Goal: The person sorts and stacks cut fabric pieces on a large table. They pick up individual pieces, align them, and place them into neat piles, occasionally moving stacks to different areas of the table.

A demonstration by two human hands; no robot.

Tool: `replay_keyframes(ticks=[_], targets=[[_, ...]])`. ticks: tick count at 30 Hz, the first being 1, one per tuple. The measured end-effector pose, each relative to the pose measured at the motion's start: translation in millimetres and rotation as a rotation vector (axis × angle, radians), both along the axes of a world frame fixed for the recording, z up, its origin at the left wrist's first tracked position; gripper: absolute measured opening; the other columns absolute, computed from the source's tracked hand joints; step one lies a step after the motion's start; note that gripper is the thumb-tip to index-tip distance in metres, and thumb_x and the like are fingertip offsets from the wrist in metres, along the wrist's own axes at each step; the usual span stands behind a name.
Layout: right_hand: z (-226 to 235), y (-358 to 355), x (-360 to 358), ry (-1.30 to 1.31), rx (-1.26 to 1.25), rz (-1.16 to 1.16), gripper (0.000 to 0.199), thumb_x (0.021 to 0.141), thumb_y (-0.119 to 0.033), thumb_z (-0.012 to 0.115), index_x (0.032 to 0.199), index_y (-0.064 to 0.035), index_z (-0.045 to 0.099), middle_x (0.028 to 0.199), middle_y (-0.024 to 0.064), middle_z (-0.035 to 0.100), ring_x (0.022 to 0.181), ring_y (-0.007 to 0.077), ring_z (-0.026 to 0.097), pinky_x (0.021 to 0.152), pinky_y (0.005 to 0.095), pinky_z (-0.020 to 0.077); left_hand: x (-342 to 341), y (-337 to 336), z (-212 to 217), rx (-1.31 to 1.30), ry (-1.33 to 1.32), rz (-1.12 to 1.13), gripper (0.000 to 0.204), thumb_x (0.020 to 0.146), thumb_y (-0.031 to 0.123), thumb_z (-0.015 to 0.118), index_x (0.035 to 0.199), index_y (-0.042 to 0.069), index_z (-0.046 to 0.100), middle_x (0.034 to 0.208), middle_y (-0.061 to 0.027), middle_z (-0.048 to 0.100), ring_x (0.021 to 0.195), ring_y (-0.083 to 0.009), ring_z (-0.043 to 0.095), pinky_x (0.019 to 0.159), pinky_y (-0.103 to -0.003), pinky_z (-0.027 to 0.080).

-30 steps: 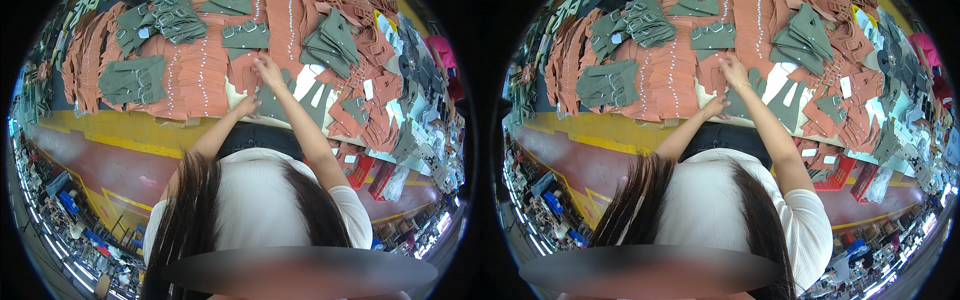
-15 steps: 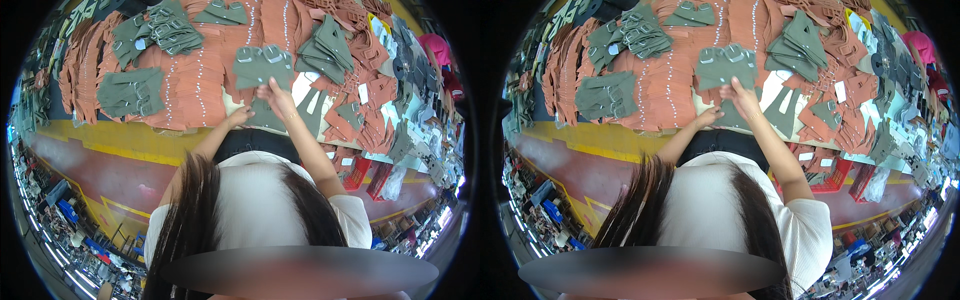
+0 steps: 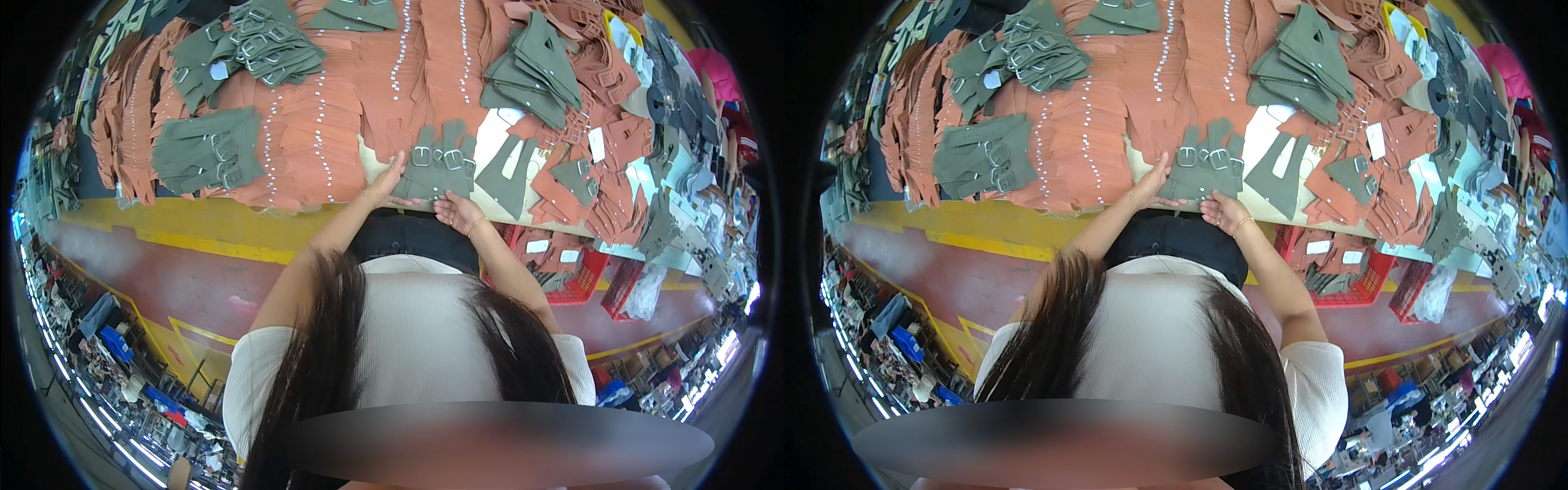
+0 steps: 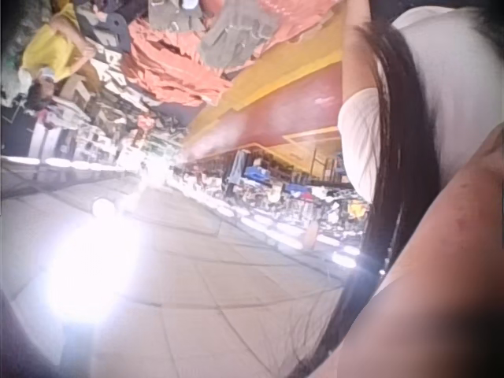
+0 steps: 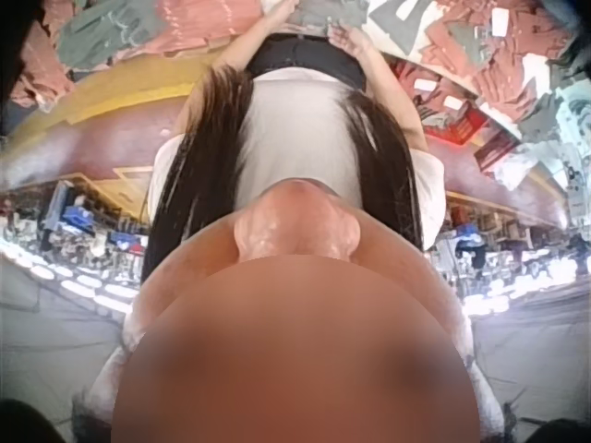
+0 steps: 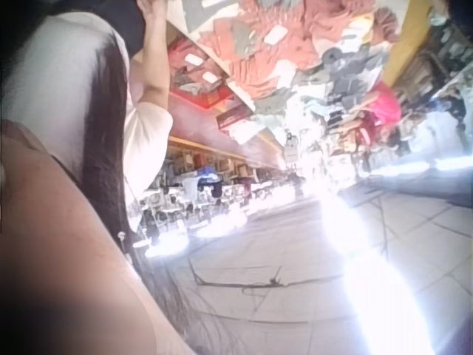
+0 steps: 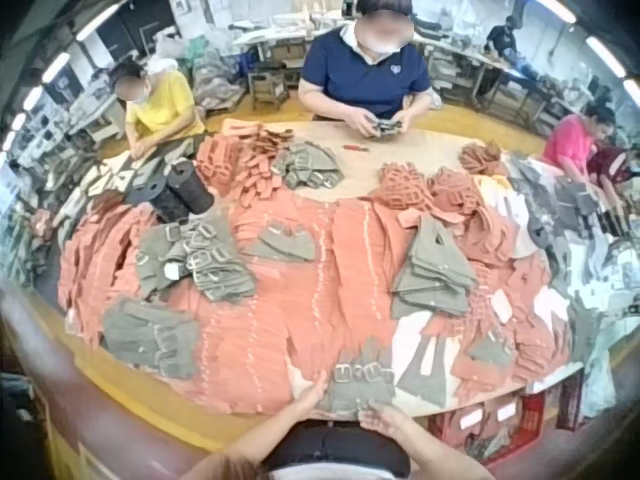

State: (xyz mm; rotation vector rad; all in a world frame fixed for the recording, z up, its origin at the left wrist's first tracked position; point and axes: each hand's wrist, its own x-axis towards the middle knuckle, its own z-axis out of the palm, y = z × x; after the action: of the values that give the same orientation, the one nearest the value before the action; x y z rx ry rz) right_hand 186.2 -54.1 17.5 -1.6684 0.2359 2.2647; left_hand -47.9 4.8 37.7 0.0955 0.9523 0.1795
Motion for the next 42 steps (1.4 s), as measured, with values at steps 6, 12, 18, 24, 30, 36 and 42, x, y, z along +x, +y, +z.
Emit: replay_keyframes(ticks=[6, 12, 18, 24, 30, 36, 42], targets=[[-1, 3, 4, -0.016, 0.016, 0.183, 0.025, 0.095, -0.032, 0.048, 0.097, -0.0105, 0.060, 0.080, -0.0006, 0.060, 0.071, 0.0130, 0.058, 0.068, 0.0288, 0.0497, 12, -1, -2, 0.285, 0.193, -0.184, 0.059, 0.086, 0.043, 0.061, 0.129, 0.007, 0.044, 0.108, -0.0109, 0.062, 0.073, -0.0221, 0.068, 0.061, -0.027, 0.055], [26, 4, 9, -0.093, 0.222, 0.500, 0.029, 0.093, -0.036, 0.054, 0.102, -0.0089, 0.061, 0.089, 0.0006, 0.062, 0.082, 0.0113, 0.057, 0.078, 0.0254, 0.0443, 14, -2, -1, 0.391, 0.179, -0.176, 0.044, 0.089, 0.029, 0.061, 0.125, 0.010, 0.048, 0.106, -0.0077, 0.061, 0.072, -0.0190, 0.066, 0.055, -0.027, 0.054], [67, 17, 21, -0.062, 0.489, 0.799, 0.033, 0.090, -0.032, 0.060, 0.104, -0.0027, 0.062, 0.092, 0.0009, 0.061, 0.086, 0.0084, 0.053, 0.082, 0.0209, 0.0402, -35, -25, 61, 0.601, 0.147, 0.281, 0.036, 0.090, 0.020, 0.059, 0.121, 0.005, 0.051, 0.102, -0.0045, 0.061, 0.083, -0.0136, 0.059, 0.059, -0.029, 0.055], [59, 38, 9, -0.199, 0.549, 0.996, 0.030, 0.089, -0.031, 0.061, 0.101, -0.0031, 0.062, 0.090, 0.0007, 0.060, 0.083, 0.0088, 0.052, 0.077, 0.0225, 0.0411, -140, -46, 94, 0.803, 0.682, 0.743, 0.026, 0.091, 0.015, 0.057, 0.114, 0.002, 0.053, 0.099, -0.0066, 0.062, 0.078, -0.0151, 0.062, 0.064, -0.028, 0.051], [61, 53, -12, -0.276, 0.614, 0.982, 0.031, 0.088, -0.029, 0.062, 0.102, -0.0027, 0.061, 0.088, 0.0014, 0.059, 0.080, 0.0101, 0.053, 0.076, 0.0252, 0.0428, -205, -25, 34, 0.839, 0.943, 1.209, 0.026, 0.094, 0.012, 0.051, 0.116, 0.000, 0.044, 0.101, -0.0113, 0.061, 0.074, -0.0190, 0.065, 0.064, -0.029, 0.053], [73, 72, -20, -0.386, 0.711, 0.983, 0.031, 0.088, -0.028, 0.061, 0.104, -0.0014, 0.061, 0.091, 0.0051, 0.063, 0.082, 0.0126, 0.058, 0.077, 0.0265, 0.0452, -209, -30, 4, 0.541, 1.142, 1.156, 0.036, 0.093, 0.026, 0.055, 0.114, 0.000, 0.042, 0.089, -0.0136, 0.062, 0.050, -0.0168, 0.061, 0.040, -0.024, 0.045], [81, 155, -76, -0.409, 0.789, 1.011, 0.030, 0.091, -0.027, 0.058, 0.103, 0.0012, 0.059, 0.093, 0.0044, 0.063, 0.085, 0.0117, 0.058, 0.074, 0.0249, 0.0454, -213, -39, 2, 0.394, 1.136, 1.050, 0.049, 0.088, 0.040, 0.059, 0.106, -0.004, 0.044, 0.078, -0.0156, 0.061, 0.046, -0.0183, 0.060, 0.035, -0.025, 0.041]])
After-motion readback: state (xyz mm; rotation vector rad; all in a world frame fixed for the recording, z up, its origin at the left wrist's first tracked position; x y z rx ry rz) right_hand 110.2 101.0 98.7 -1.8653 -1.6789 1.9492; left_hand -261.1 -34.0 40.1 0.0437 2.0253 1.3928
